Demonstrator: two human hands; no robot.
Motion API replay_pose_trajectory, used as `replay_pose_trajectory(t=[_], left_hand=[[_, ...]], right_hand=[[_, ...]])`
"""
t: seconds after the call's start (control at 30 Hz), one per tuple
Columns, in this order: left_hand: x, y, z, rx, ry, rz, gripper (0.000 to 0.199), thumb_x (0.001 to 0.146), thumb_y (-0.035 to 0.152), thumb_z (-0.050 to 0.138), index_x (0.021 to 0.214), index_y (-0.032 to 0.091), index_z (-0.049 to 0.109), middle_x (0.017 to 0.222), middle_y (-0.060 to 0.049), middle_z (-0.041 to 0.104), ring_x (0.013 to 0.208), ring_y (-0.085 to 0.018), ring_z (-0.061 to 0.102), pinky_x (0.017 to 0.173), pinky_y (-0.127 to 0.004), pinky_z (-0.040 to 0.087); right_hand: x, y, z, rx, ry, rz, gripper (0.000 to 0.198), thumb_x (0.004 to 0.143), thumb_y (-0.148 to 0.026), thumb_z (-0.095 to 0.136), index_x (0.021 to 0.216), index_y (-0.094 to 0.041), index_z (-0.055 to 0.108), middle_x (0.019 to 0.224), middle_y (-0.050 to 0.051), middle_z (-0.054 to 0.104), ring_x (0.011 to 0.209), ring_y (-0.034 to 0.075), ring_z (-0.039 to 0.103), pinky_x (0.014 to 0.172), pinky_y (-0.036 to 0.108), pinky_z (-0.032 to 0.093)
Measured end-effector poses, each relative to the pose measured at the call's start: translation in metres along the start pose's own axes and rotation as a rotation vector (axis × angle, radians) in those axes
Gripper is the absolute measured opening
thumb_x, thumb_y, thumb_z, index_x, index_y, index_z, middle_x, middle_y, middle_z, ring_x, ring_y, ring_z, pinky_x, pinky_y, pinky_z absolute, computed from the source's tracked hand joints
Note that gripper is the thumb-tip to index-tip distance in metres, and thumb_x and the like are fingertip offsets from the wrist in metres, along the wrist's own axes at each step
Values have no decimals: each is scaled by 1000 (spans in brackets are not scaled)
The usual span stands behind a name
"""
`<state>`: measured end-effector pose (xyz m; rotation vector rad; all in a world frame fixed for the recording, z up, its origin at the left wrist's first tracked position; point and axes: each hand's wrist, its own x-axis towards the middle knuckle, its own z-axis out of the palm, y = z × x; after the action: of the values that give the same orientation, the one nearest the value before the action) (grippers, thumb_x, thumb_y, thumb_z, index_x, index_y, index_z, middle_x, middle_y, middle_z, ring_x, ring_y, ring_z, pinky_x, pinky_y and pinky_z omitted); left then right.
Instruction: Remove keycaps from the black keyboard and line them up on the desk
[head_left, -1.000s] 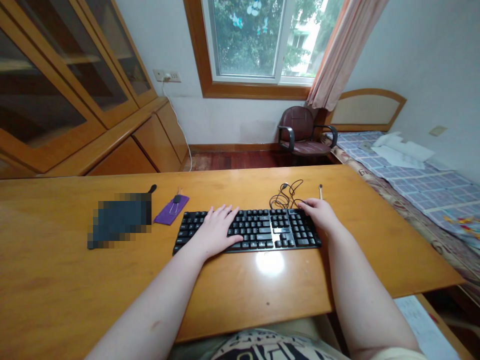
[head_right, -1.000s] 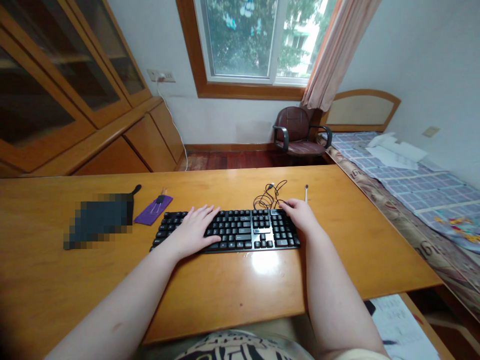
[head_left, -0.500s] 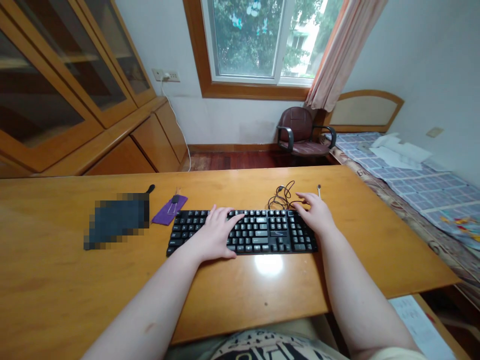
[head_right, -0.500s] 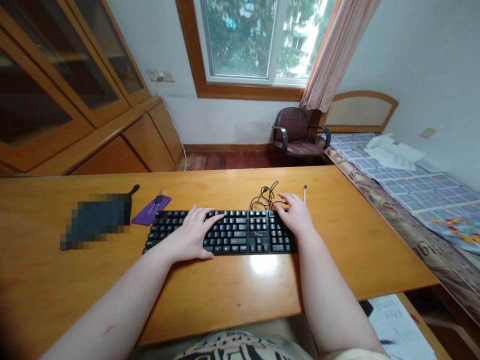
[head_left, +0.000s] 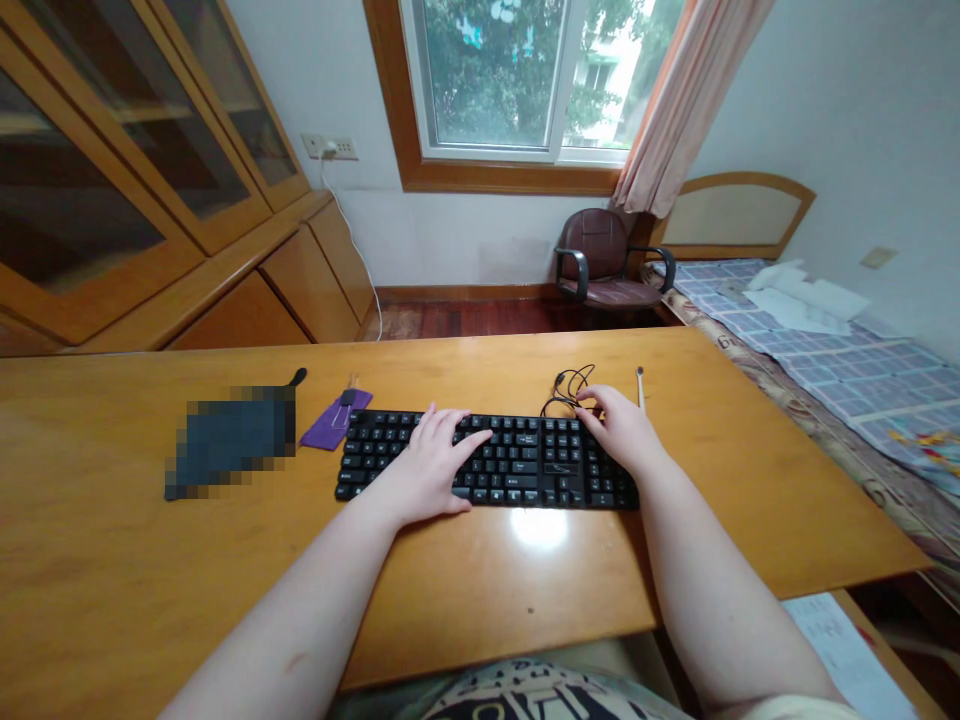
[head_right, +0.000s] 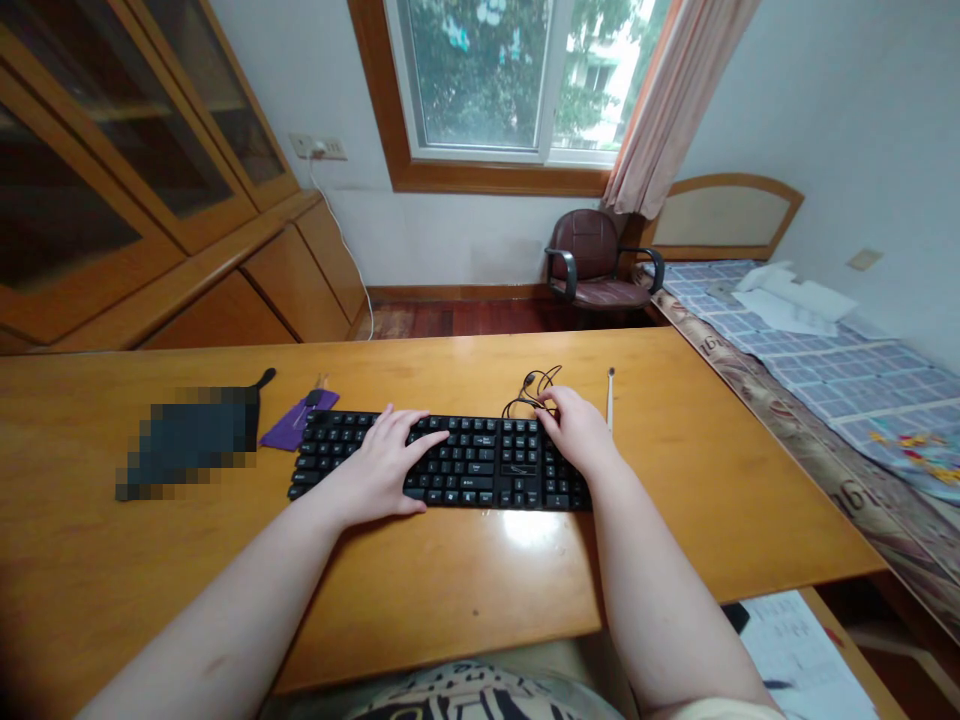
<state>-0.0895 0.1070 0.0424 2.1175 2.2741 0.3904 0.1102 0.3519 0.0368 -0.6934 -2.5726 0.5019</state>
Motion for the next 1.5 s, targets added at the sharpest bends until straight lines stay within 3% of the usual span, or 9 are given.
replay_pose_trajectory(t=[0.07, 0.17, 0.4, 0.57, 0.73, 0.9, 1.07, 1.37, 1.5], left_hand=[[0, 0, 1, -15, -1, -3, 90, 50, 43, 78, 131, 25, 42, 138, -13, 32, 127, -37, 26, 108, -59, 13], [-1, -2, 2, -34, -4, -4, 92, 49, 44, 78, 131, 25, 42, 138, -13, 32, 128, -37, 26, 108, -59, 13], [-1, -4, 4, -57, -15, -19, 95, 46, 45, 80, 131, 27, 42, 138, -12, 32, 128, -37, 27, 109, -58, 14], [-3, -9, 2, -65, -49, -36, 98, 42, 44, 82, 131, 28, 42, 138, -11, 32, 128, -37, 26, 109, -56, 15], [-7, -17, -2, -45, -66, -54, 98, 43, 43, 82, 131, 28, 42, 137, -12, 32, 129, -36, 27, 109, -54, 15], [-8, -18, -9, -83, -83, -37, 94, 44, 39, 82, 129, 30, 43, 137, -10, 33, 128, -35, 28, 108, -53, 20], [-8, -15, -9, -120, -133, -31, 94, 43, 40, 82, 129, 30, 43, 138, -10, 33, 128, -35, 28, 106, -53, 22], [-8, -21, -6, -160, -175, -71, 95, 43, 44, 81, 129, 31, 43, 138, -10, 32, 129, -36, 27, 106, -51, 23], [-7, -22, -5, -203, -220, -87, 96, 43, 45, 81, 130, 31, 43, 138, -10, 33, 128, -35, 30, 105, -49, 26]], right_hand=[[2, 1, 1, 7, -50, -7, 30, 84, -30, 50, 113, -24, 58, 101, 6, 67, 87, 20, 63, 76, 34, 48], [3, 4, 2, 18, -44, -34, 29, 82, -30, 52, 110, -22, 57, 93, 5, 68, 85, 20, 63, 75, 32, 47], [-2, 7, -1, 0, 213, -48, 8, 78, -27, 54, 75, -20, 54, 73, 4, 61, 70, 18, 57, 68, 30, 45], [-6, 12, -5, 72, 349, 50, 18, 79, -35, 55, 86, -20, 59, 78, 4, 63, 69, 18, 59, 71, 32, 48], [-8, 19, -8, 187, 304, 1, 15, 75, -34, 61, 81, -20, 61, 76, 3, 64, 67, 17, 60, 67, 30, 50], [-15, 18, -5, 249, 469, -137, 19, 79, -28, 59, 62, -21, 53, 75, 3, 63, 72, 16, 61, 68, 30, 50], [-15, 14, -5, 88, 384, -284, 16, 85, -25, 53, 78, -25, 68, 81, 4, 63, 73, 15, 61, 65, 28, 49], [-9, 14, -2, -136, 363, -74, 23, 84, -33, 56, 103, -25, 68, 74, 2, 62, 65, 14, 57, 59, 25, 42], [-7, 15, -3, -92, 236, -64, 16, 82, -31, 57, 87, -24, 70, 75, 2, 64, 68, 15, 59, 59, 25, 42]])
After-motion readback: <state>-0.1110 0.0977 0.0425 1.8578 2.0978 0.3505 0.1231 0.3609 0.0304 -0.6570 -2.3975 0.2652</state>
